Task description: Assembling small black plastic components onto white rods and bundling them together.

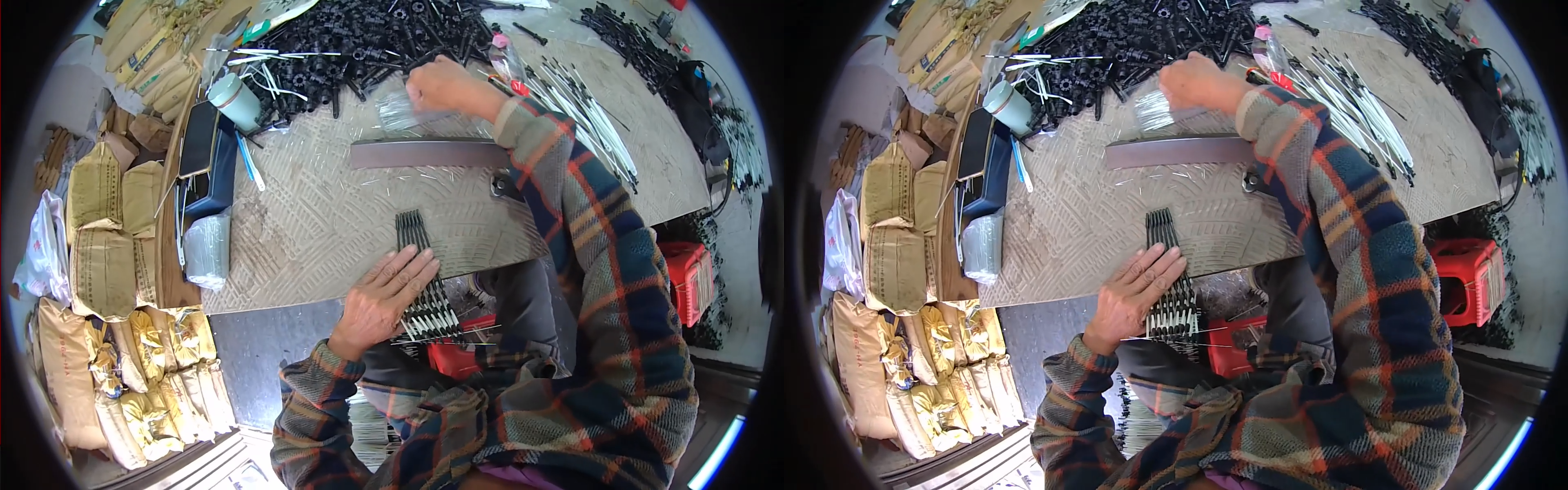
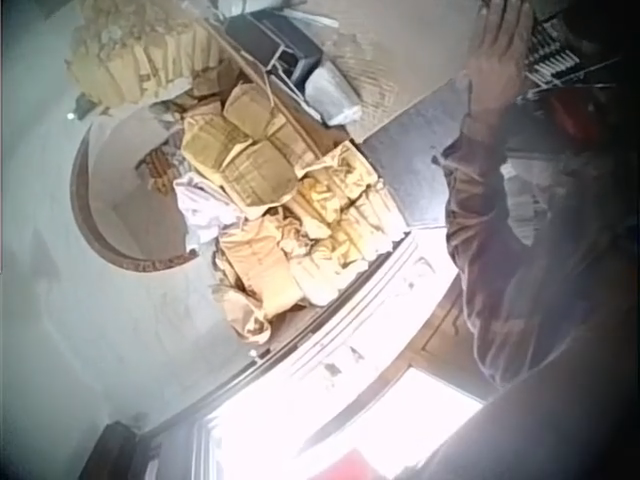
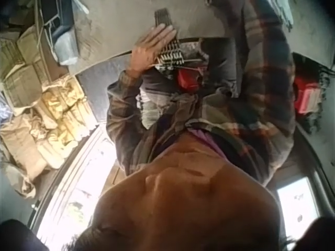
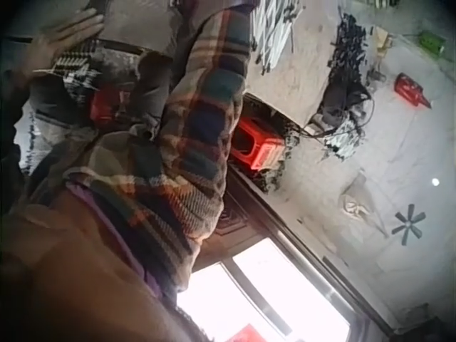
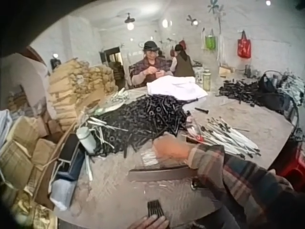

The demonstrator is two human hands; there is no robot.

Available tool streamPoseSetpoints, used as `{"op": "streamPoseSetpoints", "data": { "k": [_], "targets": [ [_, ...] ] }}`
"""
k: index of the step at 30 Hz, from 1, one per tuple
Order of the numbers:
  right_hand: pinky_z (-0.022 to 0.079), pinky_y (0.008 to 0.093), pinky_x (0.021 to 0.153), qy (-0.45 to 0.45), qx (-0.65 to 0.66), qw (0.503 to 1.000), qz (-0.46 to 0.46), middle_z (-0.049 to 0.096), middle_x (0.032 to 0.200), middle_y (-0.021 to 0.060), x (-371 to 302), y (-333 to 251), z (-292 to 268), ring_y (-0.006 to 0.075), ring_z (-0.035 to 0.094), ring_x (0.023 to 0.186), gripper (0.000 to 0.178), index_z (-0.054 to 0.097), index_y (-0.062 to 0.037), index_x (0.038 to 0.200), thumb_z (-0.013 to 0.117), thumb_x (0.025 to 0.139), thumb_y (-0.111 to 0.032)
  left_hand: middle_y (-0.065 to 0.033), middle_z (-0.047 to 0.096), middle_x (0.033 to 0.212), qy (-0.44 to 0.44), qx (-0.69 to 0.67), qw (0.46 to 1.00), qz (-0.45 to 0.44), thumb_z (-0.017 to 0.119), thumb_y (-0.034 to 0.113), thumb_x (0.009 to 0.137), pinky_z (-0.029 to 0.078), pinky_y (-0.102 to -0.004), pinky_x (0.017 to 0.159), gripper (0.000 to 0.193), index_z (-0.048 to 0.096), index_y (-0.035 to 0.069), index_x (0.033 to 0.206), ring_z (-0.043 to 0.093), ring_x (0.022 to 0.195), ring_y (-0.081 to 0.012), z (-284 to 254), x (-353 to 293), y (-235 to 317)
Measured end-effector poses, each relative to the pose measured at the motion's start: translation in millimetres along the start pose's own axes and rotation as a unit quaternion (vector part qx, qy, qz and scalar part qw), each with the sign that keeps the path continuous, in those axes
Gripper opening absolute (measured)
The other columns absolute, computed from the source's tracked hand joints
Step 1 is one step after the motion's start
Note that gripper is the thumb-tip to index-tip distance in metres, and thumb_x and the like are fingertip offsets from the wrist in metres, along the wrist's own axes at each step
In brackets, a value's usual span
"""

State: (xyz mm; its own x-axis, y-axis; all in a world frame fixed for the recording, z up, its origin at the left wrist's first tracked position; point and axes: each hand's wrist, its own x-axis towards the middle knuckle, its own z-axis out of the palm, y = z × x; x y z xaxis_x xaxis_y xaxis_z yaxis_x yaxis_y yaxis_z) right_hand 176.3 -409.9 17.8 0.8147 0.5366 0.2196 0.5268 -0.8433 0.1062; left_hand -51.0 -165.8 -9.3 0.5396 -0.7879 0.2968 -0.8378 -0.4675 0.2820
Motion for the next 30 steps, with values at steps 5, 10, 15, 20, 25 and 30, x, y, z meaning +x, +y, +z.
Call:
{"op": "streamPoseSetpoints", "data": {
  "k": [5,10,15,20,25,30],
  "targets": [
    [0.044,0.0383,0.068,-0.011,0.099,0.995,0.022,0.058,0.077,0.0072,-3,7,-9,0.0283,0.058,0.080,0.007,0.060,-0.0109,0.071,0.056,0.074,-0.016,-0.0070,0.049,0.126,0.004,0.005,1.000,0.008,0.057,0.024,0.069,0.035,-0.0377,0.099,0.056,0.050,0.008,0.123,0.045,0.118,-0.0237,1,-3,-2],
    [0.044,0.0379,0.065,0.153,0.182,0.970,-0.053,0.054,0.077,0.0103,-45,-37,-31,0.0308,0.056,0.077,0.009,0.056,-0.0084,0.086,0.052,0.079,-0.012,-0.0081,0.049,0.126,-0.001,-0.008,1.000,-0.003,0.056,0.022,0.070,0.036,-0.0379,0.099,0.055,0.050,0.008,0.122,0.045,0.118,-0.0246,-2,-2,-3],
    [0.043,0.0369,0.057,0.045,0.246,0.961,-0.114,0.051,0.079,0.0098,-141,-97,-48,0.0302,0.054,0.068,0.016,0.060,-0.0083,0.091,0.053,0.078,-0.011,-0.0089,0.049,0.126,0.002,0.002,1.000,0.009,0.055,0.022,0.071,0.036,-0.0393,0.098,0.053,0.051,0.007,0.121,0.045,0.118,-0.0255,-2,1,-3],
    [0.041,0.0370,0.052,0.055,0.136,0.989,-0.032,0.047,0.075,0.0085,-162,-97,-36,0.0279,0.053,0.062,0.022,0.062,-0.0104,0.095,0.053,0.075,-0.010,-0.0088,0.050,0.125,-0.003,-0.013,1.000,-0.008,0.056,0.025,0.071,0.036,-0.0393,0.098,0.052,0.052,0.007,0.120,0.046,0.118,-0.0255,2,4,0],
    [0.041,0.0363,0.049,0.066,0.105,0.992,-0.016,0.047,0.076,0.0076,-166,-99,-36,0.0262,0.053,0.060,0.025,0.063,-0.0120,0.095,0.054,0.072,-0.009,-0.0099,0.051,0.124,-0.005,-0.006,1.000,-0.011,0.055,0.024,0.072,0.035,-0.0400,0.098,0.052,0.051,0.007,0.121,0.046,0.117,-0.0262,2,3,1],
    [0.041,0.0341,0.048,0.069,0.085,0.994,-0.030,0.046,0.076,0.0067,-162,-101,-33,0.0244,0.054,0.060,0.026,0.063,-0.0127,0.094,0.055,0.070,-0.008,-0.0105,0.051,0.124,-0.007,-0.012,1.000,-0.017,0.053,0.024,0.072,0.034,-0.0400,0.098,0.052,0.051,0.006,0.121,0.047,0.117,-0.0266,1,2,2]
  ]
}}
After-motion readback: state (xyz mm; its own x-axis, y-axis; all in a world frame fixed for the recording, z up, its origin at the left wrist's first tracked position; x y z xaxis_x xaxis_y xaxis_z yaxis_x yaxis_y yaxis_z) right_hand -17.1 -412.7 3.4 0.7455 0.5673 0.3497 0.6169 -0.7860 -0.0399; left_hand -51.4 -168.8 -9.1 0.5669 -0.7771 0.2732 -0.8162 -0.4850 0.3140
